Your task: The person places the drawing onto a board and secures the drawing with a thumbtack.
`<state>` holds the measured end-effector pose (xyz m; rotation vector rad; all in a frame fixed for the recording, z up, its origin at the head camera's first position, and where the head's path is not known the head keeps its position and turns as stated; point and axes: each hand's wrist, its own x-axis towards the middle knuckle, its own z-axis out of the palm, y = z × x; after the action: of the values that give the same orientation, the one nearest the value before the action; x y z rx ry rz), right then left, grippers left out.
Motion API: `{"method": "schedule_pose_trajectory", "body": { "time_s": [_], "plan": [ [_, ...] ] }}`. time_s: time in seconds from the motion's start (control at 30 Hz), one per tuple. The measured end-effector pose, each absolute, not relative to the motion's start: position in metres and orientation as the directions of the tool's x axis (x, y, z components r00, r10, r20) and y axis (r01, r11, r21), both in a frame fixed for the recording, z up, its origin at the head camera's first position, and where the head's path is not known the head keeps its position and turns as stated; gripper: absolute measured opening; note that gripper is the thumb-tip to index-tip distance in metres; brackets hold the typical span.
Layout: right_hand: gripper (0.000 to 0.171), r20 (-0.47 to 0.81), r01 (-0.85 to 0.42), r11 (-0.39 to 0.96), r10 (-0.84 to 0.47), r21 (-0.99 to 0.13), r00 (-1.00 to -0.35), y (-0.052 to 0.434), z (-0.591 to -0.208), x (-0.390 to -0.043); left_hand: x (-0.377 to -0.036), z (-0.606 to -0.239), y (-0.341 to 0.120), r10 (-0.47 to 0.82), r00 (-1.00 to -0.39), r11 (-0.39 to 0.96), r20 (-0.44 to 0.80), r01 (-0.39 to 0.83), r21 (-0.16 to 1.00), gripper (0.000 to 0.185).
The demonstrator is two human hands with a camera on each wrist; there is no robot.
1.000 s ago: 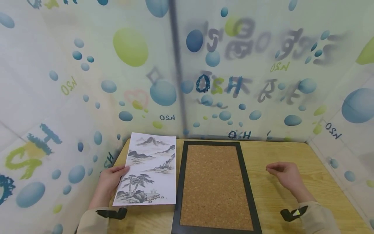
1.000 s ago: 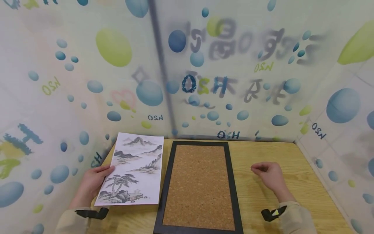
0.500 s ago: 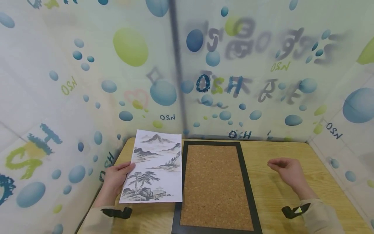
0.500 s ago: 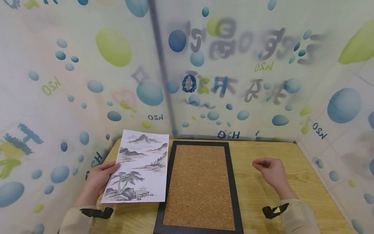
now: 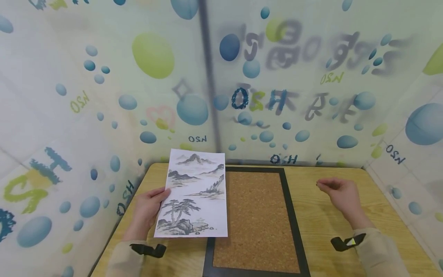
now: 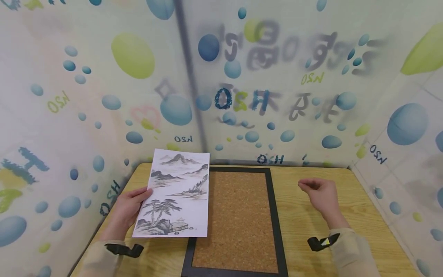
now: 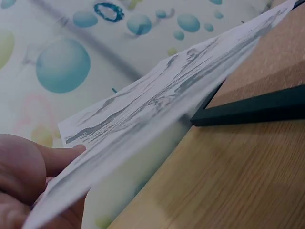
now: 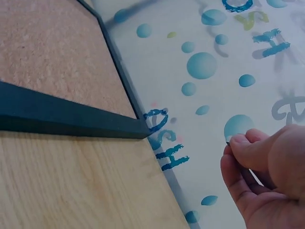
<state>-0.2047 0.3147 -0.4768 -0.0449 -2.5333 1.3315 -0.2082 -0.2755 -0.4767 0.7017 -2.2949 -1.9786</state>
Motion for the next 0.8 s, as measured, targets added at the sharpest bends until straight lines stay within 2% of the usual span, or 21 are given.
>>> {"method": "schedule_pose_trajectory", "body": {
  "time_s": [0.53, 0.8],
  "plan": [
    [0.027, 0.24, -0.091, 0.539, 0.213, -0.837, -0.947, 0.301, -0.455, -0.219, -0.208, -0.474, -0.238, -0.305, -0.914, 0.006, -0.268, -0.284, 0.959, 0.046],
    [0.031, 0.238, -0.103, 0.495, 0.218, -0.863, -0.946, 0.293, -0.446, -0.226, -0.211, -0.477, -0.219, -0.286, -0.924, 0.014, -0.253, -0.268, 0.963, 0.041]
  ]
}}
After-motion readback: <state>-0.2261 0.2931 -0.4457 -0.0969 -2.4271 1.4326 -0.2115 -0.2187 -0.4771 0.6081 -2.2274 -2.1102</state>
